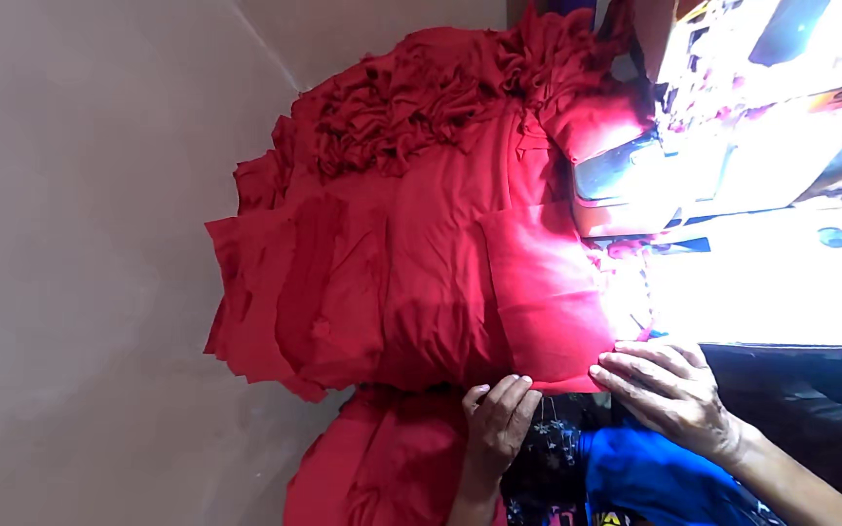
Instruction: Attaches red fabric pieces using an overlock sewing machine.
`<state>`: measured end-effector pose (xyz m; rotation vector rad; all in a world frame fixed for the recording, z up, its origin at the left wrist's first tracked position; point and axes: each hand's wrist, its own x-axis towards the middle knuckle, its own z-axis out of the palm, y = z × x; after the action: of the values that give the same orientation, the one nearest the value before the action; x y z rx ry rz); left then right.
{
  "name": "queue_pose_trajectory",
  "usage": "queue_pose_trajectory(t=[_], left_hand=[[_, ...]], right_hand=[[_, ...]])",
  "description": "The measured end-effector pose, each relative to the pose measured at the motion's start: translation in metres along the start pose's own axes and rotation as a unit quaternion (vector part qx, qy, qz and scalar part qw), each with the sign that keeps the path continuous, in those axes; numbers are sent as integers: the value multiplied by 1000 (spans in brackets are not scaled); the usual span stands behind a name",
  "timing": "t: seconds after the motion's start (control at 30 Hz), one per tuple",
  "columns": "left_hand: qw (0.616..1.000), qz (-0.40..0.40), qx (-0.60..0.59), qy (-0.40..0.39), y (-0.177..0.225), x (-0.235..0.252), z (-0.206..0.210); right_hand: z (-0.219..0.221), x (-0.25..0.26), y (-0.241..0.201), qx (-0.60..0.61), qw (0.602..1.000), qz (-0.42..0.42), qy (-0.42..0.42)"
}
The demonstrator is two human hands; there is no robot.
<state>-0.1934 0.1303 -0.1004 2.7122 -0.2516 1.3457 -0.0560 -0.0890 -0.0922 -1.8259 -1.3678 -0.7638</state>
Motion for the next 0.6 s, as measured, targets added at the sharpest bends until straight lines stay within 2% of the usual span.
queue_pose_trajectory(t=[0.2,0.5,0.6], left_hand=[[999,-32,-33,-22,8,6,-11],[1000,1,-6,-13,0,3,-5],[999,-14,-28,-15,2,2,-10]], right_hand=[[-1,1,-3,14,1000,15,-12],[1,-2,-2,16,1000,18,-9],[0,-2,-3,14,1000,19,-11]])
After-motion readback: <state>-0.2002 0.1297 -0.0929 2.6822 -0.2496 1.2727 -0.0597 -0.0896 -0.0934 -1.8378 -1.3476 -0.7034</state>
